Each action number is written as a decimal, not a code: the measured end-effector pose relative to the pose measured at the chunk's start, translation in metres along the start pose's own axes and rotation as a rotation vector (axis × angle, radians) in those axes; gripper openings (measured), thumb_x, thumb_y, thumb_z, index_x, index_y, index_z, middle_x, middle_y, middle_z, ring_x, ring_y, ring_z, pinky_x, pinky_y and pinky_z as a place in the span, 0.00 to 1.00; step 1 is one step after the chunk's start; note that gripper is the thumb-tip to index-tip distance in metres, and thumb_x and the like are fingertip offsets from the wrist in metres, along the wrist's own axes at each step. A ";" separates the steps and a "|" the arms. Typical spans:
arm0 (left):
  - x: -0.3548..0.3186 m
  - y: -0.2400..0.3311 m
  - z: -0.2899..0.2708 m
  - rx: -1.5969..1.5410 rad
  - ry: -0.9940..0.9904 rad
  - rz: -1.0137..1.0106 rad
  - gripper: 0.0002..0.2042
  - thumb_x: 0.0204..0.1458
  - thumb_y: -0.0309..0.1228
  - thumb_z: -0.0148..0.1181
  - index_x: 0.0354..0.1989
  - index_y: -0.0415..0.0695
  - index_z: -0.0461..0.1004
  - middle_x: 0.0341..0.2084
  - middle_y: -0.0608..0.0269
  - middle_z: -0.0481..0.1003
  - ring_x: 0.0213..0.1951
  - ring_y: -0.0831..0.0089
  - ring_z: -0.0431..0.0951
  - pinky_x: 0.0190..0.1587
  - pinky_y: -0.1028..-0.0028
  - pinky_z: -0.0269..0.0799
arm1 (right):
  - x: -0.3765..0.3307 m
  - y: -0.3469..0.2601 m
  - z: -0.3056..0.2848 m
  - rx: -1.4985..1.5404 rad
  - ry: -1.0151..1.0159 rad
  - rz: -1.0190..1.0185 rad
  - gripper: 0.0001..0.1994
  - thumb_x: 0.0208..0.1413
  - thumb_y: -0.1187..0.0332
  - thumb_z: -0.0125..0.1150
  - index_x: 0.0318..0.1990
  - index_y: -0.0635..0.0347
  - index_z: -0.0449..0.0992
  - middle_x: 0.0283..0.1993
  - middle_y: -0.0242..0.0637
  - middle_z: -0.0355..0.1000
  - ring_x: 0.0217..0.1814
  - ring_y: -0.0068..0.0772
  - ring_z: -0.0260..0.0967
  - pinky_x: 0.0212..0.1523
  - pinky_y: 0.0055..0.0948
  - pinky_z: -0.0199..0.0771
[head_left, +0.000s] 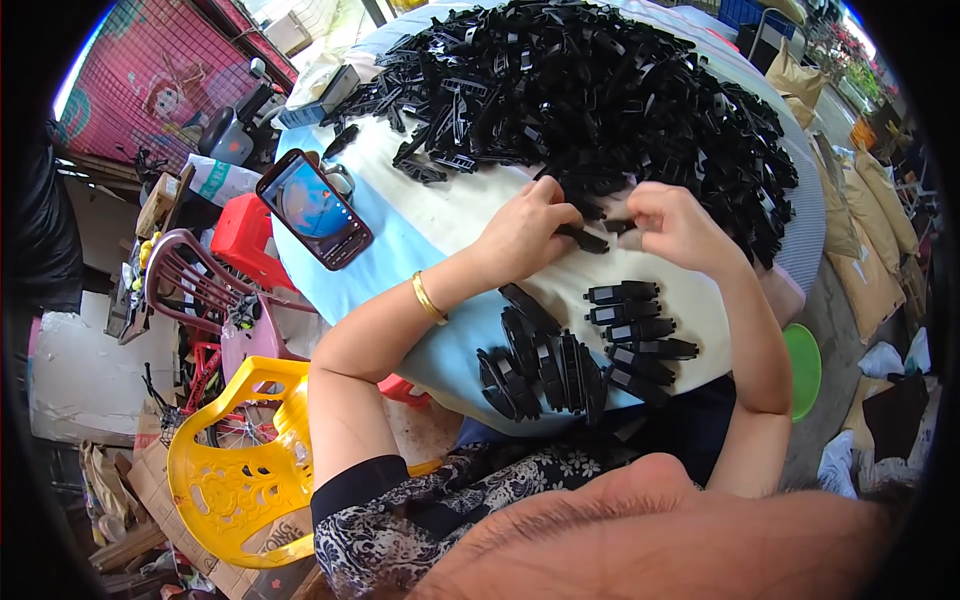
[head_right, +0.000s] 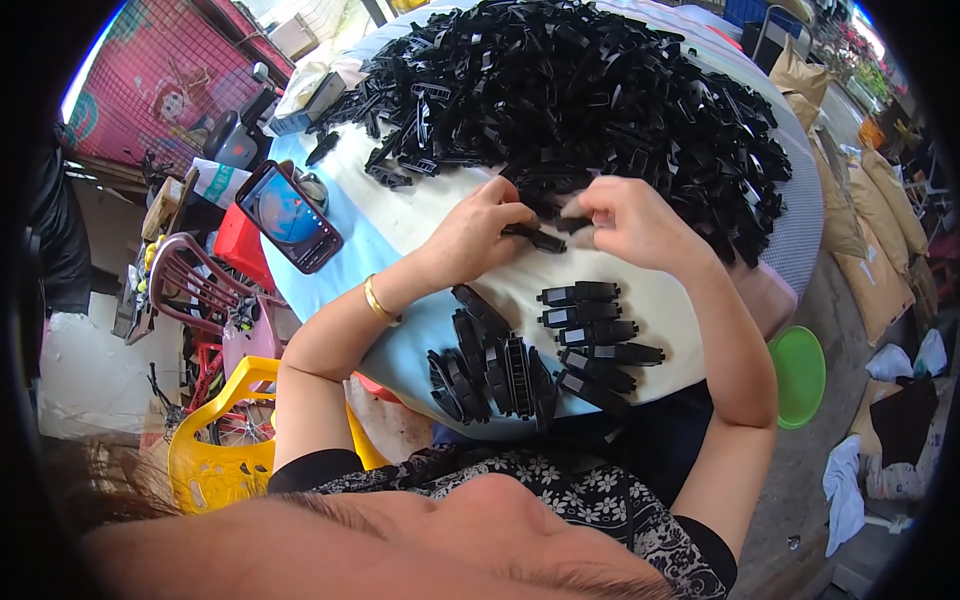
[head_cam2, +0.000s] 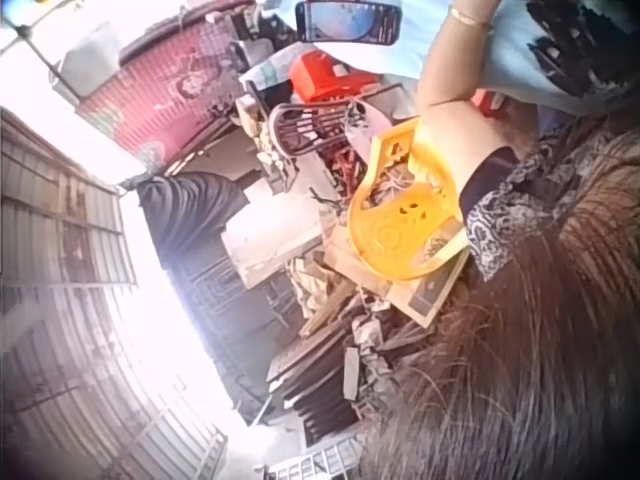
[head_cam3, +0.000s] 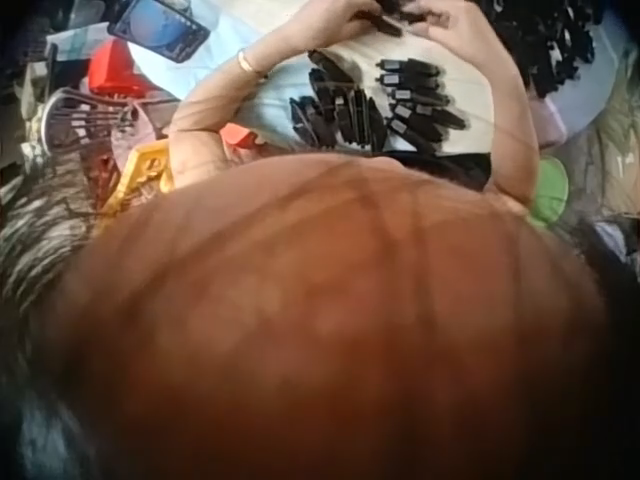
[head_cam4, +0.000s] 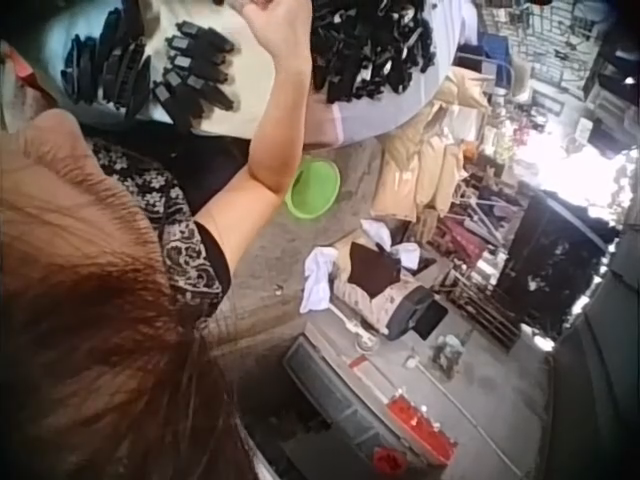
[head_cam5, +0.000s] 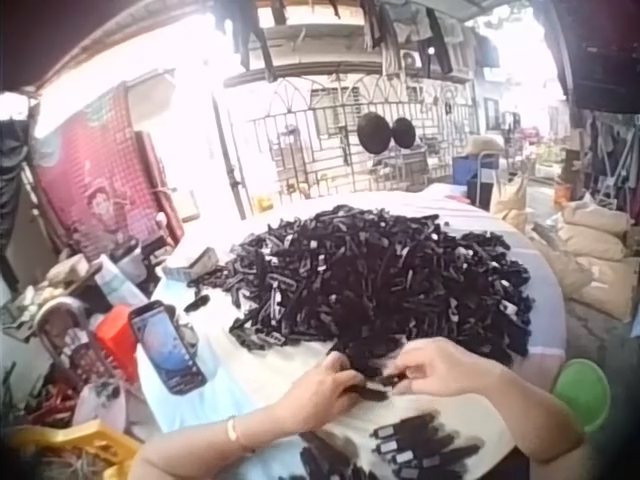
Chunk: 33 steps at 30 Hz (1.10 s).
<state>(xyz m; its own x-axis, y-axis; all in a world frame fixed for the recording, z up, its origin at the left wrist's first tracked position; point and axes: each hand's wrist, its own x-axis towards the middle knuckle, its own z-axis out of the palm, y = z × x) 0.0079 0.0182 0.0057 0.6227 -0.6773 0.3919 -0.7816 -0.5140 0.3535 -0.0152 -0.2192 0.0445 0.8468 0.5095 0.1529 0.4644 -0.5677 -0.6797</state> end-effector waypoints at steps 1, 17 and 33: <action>0.002 0.003 0.003 -0.001 0.000 0.001 0.15 0.41 0.21 0.57 0.41 0.45 0.77 0.38 0.53 0.69 0.38 0.56 0.73 0.41 0.66 0.72 | 0.000 -0.004 0.003 0.038 0.105 0.012 0.12 0.38 0.70 0.68 0.33 0.62 0.78 0.26 0.34 0.65 0.26 0.30 0.62 0.30 0.29 0.64; 0.005 0.012 0.003 -0.302 -0.046 -0.175 0.09 0.37 0.26 0.65 0.29 0.38 0.78 0.25 0.55 0.73 0.31 0.59 0.75 0.35 0.67 0.72 | 0.006 0.012 0.024 -0.337 0.072 -0.215 0.08 0.35 0.73 0.61 0.28 0.60 0.80 0.28 0.37 0.72 0.38 0.41 0.70 0.37 0.36 0.71; 0.008 0.000 0.007 0.044 0.112 0.097 0.08 0.38 0.22 0.59 0.30 0.42 0.72 0.33 0.59 0.71 0.39 0.58 0.70 0.43 0.65 0.70 | -0.012 0.015 -0.007 -0.823 0.124 0.296 0.08 0.38 0.72 0.61 0.29 0.64 0.74 0.27 0.45 0.74 0.34 0.48 0.73 0.37 0.41 0.73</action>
<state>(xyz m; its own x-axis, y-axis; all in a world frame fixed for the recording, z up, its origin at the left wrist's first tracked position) 0.0127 0.0091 0.0026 0.5428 -0.6628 0.5158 -0.8375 -0.4733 0.2731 -0.0164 -0.2387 0.0374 0.9616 0.2214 0.1619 0.2209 -0.9751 0.0213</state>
